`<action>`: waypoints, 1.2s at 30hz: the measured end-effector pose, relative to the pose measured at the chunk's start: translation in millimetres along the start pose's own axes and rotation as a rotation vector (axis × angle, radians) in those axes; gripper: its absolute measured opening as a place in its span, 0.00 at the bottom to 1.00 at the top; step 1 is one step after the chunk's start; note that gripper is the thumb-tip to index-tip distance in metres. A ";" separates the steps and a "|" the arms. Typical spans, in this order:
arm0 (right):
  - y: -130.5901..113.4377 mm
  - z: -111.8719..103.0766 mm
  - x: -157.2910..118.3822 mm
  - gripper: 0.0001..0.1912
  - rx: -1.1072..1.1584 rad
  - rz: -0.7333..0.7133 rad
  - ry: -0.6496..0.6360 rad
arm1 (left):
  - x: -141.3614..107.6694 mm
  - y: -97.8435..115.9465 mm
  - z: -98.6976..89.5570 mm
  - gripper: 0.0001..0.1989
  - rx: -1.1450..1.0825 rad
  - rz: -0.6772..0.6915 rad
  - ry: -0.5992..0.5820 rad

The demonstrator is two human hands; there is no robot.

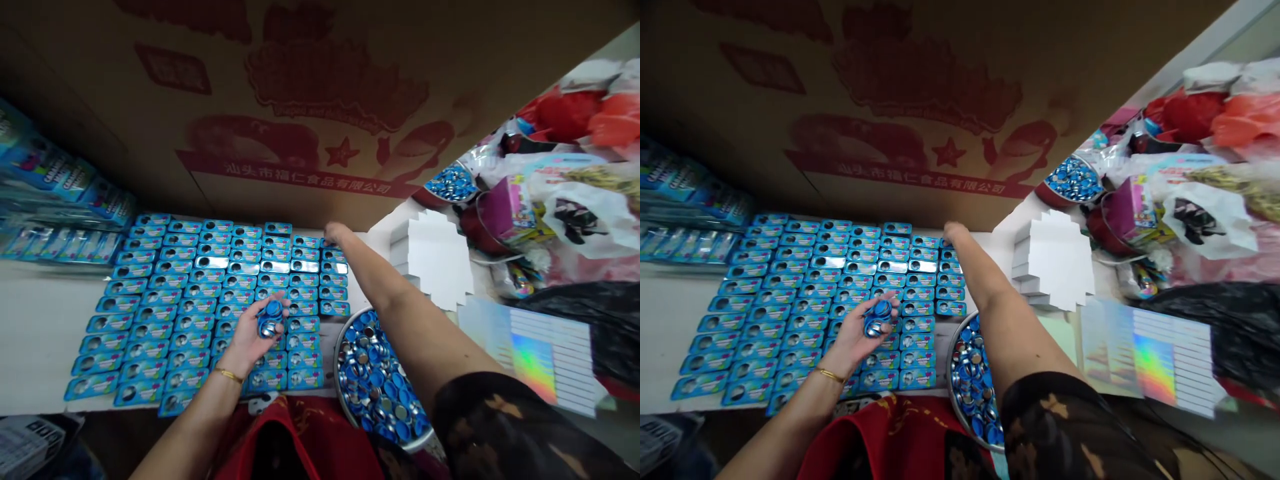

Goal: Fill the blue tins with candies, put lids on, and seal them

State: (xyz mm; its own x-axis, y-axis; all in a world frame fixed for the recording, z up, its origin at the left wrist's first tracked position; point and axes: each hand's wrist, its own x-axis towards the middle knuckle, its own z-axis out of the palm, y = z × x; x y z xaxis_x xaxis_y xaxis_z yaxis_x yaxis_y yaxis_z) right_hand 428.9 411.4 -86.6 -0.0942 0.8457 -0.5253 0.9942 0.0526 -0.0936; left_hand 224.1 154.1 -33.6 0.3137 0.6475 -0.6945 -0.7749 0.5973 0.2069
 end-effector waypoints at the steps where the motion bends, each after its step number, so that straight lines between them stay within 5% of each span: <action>1: 0.6 -1.7 -1.3 0.16 -0.001 0.003 -0.012 | 0.5 1.5 1.1 0.15 0.003 -0.001 -0.013; 4: -0.9 -5.1 -21.1 0.19 -0.012 0.008 -0.011 | -0.5 5.9 2.8 0.16 0.025 0.020 -0.036; 6: -7.9 -1.9 -48.8 0.21 0.011 -0.014 0.112 | -1.5 8.2 2.3 0.16 0.043 0.035 -0.030; 9: -29.6 14.1 -104.7 0.15 0.233 -0.273 0.340 | -0.1 9.1 0.5 0.15 0.054 0.026 -0.017; 12: -55.6 35.5 -154.0 0.11 0.470 -0.785 0.120 | 5.8 5.5 0.0 0.09 0.045 0.022 0.021; 14: -66.8 45.7 -172.8 0.10 0.538 -0.922 -0.009 | 10.5 1.7 0.4 0.06 0.045 0.019 0.052; 23: -58.0 57.2 -194.5 0.05 0.620 -0.716 0.124 | 18.5 -6.0 0.4 0.08 0.128 0.024 0.002; 26: -57.9 66.4 -198.1 0.08 0.813 -0.688 0.046 | 20.0 -9.2 1.9 0.08 0.134 0.044 0.032; 31: -57.5 87.4 -198.7 0.10 1.265 -0.352 -0.185 | 26.5 -15.2 2.1 0.14 0.181 0.078 0.080; 36: -23.0 79.8 -170.7 0.10 1.200 -0.228 0.069 | 28.4 -14.1 0.5 0.13 0.171 0.060 0.074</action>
State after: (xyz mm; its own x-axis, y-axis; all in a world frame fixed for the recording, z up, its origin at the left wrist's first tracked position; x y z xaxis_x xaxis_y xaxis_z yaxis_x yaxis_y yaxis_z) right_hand 418.0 223.4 -62.3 -0.2209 0.9093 -0.3528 0.2734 -0.2895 -0.9173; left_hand 244.2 164.4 -56.0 0.2233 0.6517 -0.7249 -0.6846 0.6342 0.3593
